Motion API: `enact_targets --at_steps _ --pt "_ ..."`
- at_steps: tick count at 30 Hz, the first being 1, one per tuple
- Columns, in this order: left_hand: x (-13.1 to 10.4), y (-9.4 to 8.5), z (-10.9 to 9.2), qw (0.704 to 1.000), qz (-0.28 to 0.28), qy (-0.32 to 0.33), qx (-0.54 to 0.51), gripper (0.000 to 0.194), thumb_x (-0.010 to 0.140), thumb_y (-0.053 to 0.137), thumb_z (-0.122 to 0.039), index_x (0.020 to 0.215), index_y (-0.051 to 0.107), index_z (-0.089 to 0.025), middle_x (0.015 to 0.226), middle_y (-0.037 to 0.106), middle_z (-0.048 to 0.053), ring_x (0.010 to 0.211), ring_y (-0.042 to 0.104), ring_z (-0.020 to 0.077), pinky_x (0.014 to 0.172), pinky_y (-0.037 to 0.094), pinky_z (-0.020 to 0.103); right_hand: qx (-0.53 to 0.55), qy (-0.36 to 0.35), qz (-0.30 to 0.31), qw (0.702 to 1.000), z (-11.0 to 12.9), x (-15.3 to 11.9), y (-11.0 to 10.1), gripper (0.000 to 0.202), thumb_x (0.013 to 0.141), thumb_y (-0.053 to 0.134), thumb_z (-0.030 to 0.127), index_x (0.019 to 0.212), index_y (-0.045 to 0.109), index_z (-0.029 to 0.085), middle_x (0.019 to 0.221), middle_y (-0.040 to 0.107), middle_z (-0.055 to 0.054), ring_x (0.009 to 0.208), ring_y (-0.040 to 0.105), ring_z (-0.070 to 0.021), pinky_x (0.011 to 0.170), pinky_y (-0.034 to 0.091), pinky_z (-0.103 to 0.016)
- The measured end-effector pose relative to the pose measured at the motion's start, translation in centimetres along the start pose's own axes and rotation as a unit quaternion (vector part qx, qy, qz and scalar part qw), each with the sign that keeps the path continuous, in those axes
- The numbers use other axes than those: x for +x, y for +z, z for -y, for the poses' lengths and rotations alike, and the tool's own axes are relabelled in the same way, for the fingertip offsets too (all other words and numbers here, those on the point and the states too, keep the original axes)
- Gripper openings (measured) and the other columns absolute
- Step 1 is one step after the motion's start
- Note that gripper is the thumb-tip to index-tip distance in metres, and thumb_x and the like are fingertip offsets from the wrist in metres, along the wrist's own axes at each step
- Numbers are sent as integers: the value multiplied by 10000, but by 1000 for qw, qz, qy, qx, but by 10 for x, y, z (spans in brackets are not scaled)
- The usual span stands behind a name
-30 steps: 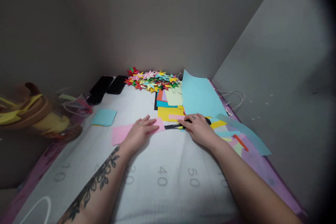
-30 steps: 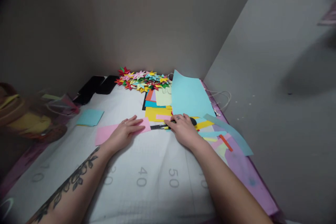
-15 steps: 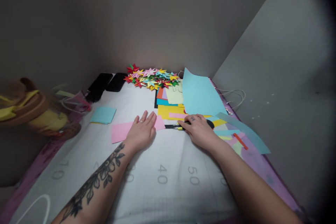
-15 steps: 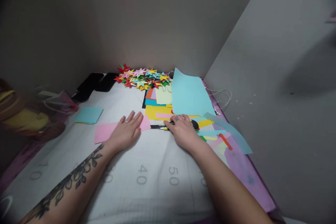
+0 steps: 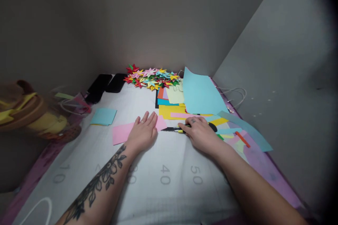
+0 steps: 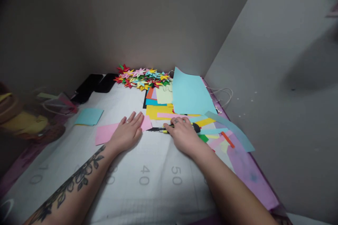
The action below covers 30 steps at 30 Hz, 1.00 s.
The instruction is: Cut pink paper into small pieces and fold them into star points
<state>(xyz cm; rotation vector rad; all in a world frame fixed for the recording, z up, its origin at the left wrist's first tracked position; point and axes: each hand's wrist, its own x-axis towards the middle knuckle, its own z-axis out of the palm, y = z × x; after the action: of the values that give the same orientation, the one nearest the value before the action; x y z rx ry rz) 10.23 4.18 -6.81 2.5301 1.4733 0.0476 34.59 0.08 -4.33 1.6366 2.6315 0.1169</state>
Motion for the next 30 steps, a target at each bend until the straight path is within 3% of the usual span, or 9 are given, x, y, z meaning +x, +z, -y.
enact_targets --at_steps 6,10,14,17,19,21,25,30 --pt "-12 -16 7 996 -79 -46 -10 399 902 380 -244 1257 562 -233 1380 527 61 1256 457 260 1014 372 429 20 4 0 1000 -3 -1 3 419 882 442 106 1247 592 248 1042 590 -130 1035 491 -254 914 261 -393" --pt "-22 -32 12 995 -43 -93 15 355 900 416 -376 1171 609 -250 1164 639 77 1035 572 272 811 459 378 31 1 -11 999 -5 2 5 423 893 444 118 1265 587 261 1051 586 -130 1064 480 -256 930 263 -401" --pt "-28 -43 16 987 -20 -156 18 389 905 382 -446 1168 602 -261 1014 644 64 832 615 229 633 440 307 37 5 -21 999 -6 7 8 414 900 447 133 1265 592 263 1067 593 -130 1058 480 -255 925 274 -404" --pt "-32 -48 19 996 -22 -81 -7 371 913 386 -403 1170 624 -279 985 625 56 844 601 199 686 434 282 41 0 -28 999 -8 10 11 427 890 463 127 1273 586 270 1076 594 -122 1052 483 -249 929 273 -406" --pt "-34 -49 21 998 37 20 -49 345 903 415 -359 1166 635 -318 957 612 38 851 593 180 707 430 259 36 -3 -30 999 -8 10 13 433 885 463 118 1271 587 269 1081 592 -120 1045 485 -247 929 273 -407" --pt "-35 -48 24 989 106 72 -73 367 878 444 -295 1198 613 -357 944 605 23 837 592 171 704 430 247 32 -6 -32 999 -8 11 13 430 885 457 114 1265 591 264 1075 591 -119 1044 484 -245 932 268 -408" --pt "-37 -46 26 984 153 72 -55 497 833 445 -178 1276 547 -379 1012 602 22 887 588 180 742 438 254 31 -18 -36 999 -3 17 13 424 898 442 125 1273 584 264 1088 585 -125 1058 474 -244 946 251 -421" --pt "-38 -46 27 982 164 80 -47 531 826 432 -156 1311 514 -358 1042 598 32 912 581 185 760 445 256 32 -36 -37 998 0 21 13 436 889 440 116 1269 585 273 1123 583 -129 1062 476 -248 960 244 -439"
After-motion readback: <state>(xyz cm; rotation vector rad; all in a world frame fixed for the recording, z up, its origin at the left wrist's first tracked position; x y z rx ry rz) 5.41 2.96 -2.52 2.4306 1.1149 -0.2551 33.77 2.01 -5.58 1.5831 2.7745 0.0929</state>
